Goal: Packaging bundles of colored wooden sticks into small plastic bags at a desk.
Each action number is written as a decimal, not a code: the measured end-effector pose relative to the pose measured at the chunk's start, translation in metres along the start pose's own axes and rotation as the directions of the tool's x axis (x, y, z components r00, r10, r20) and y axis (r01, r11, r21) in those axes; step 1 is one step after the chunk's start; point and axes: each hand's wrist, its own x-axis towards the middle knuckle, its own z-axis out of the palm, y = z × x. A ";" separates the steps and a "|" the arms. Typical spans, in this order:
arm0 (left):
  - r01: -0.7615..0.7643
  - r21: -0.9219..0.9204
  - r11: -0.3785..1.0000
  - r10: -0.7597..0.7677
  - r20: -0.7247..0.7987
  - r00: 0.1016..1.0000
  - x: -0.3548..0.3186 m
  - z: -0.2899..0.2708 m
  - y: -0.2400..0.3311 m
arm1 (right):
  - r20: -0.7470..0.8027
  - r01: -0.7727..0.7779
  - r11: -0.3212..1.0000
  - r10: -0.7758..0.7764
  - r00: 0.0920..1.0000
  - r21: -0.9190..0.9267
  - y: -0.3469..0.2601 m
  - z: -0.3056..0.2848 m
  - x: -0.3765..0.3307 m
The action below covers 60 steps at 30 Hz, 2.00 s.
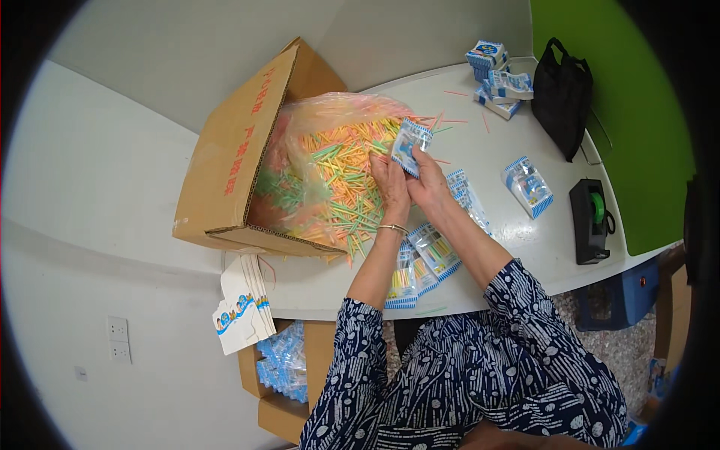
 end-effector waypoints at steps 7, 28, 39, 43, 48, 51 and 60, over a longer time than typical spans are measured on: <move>-0.025 -0.067 0.997 0.025 0.009 1.000 -0.007 0.009 0.010 | 0.004 0.021 0.996 -0.021 1.000 -0.082 0.002 0.001 0.002; 0.132 -0.246 0.960 -0.063 0.271 0.960 0.002 0.022 0.094 | 0.255 0.186 0.291 0.225 0.940 -0.939 -0.113 0.009 -0.061; 0.104 -0.092 0.990 -0.052 0.446 0.893 -0.027 0.045 0.098 | 0.273 0.159 0.308 0.372 0.887 -0.938 -0.130 -0.001 -0.073; 0.125 0.039 0.991 -0.128 0.497 0.858 -0.042 0.046 0.102 | 0.257 0.106 0.362 0.398 0.881 -0.926 -0.129 -0.002 -0.076; 0.091 0.186 0.978 -0.186 0.588 0.787 -0.045 0.037 0.097 | 0.259 0.103 0.366 0.408 0.875 -0.925 -0.130 -0.009 -0.077; -0.025 0.343 0.939 -0.203 0.611 0.765 -0.046 0.036 0.101 | 0.248 0.107 0.357 0.378 0.892 -0.928 -0.131 -0.005 -0.082; -0.697 0.640 0.322 -0.104 0.756 0.646 0.001 -0.017 0.075 | 0.317 0.184 0.429 0.262 0.911 -0.884 -0.159 -0.009 -0.082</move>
